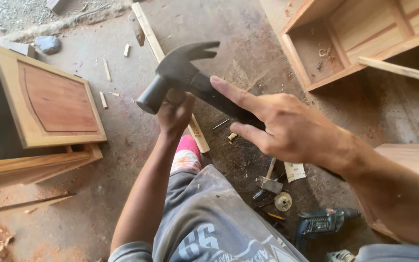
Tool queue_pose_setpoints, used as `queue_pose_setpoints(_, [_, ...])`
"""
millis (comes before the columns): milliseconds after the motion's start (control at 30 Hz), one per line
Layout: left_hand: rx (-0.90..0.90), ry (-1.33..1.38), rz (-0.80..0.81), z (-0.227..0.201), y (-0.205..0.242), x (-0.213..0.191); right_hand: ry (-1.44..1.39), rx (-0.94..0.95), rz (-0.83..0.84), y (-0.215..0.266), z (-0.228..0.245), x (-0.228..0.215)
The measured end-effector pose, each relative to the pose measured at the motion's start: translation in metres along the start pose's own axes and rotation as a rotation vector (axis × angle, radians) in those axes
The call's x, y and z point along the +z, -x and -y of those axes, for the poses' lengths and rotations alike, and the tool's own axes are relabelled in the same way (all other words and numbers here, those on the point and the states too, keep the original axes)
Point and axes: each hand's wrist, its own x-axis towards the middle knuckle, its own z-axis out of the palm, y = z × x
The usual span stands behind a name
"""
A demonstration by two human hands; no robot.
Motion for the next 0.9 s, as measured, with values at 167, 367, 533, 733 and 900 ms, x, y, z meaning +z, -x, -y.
queue_pose_setpoints(167, [-0.152,0.057,0.284,-0.055,-0.011,-0.019,-0.420,-0.022,-0.022,0.005,-0.012,0.003])
queue_pose_setpoints(367, [0.188,-0.036,-0.043,-0.006,-0.023,-0.037,-0.542,0.013,-0.122,0.016,-0.019,0.003])
queue_pose_setpoints(533, [0.120,-0.084,-0.061,-0.009,-0.021,-0.024,-0.515,0.006,-0.194,0.019,-0.011,-0.004])
queue_pose_setpoints(733, [0.399,-0.419,-0.164,-0.008,-0.015,-0.013,-0.464,0.037,-0.173,0.026,-0.008,-0.008])
queue_pose_setpoints(900, [0.278,0.005,-0.190,-0.009,-0.002,-0.001,-0.501,-0.170,-0.312,0.030,-0.004,-0.014])
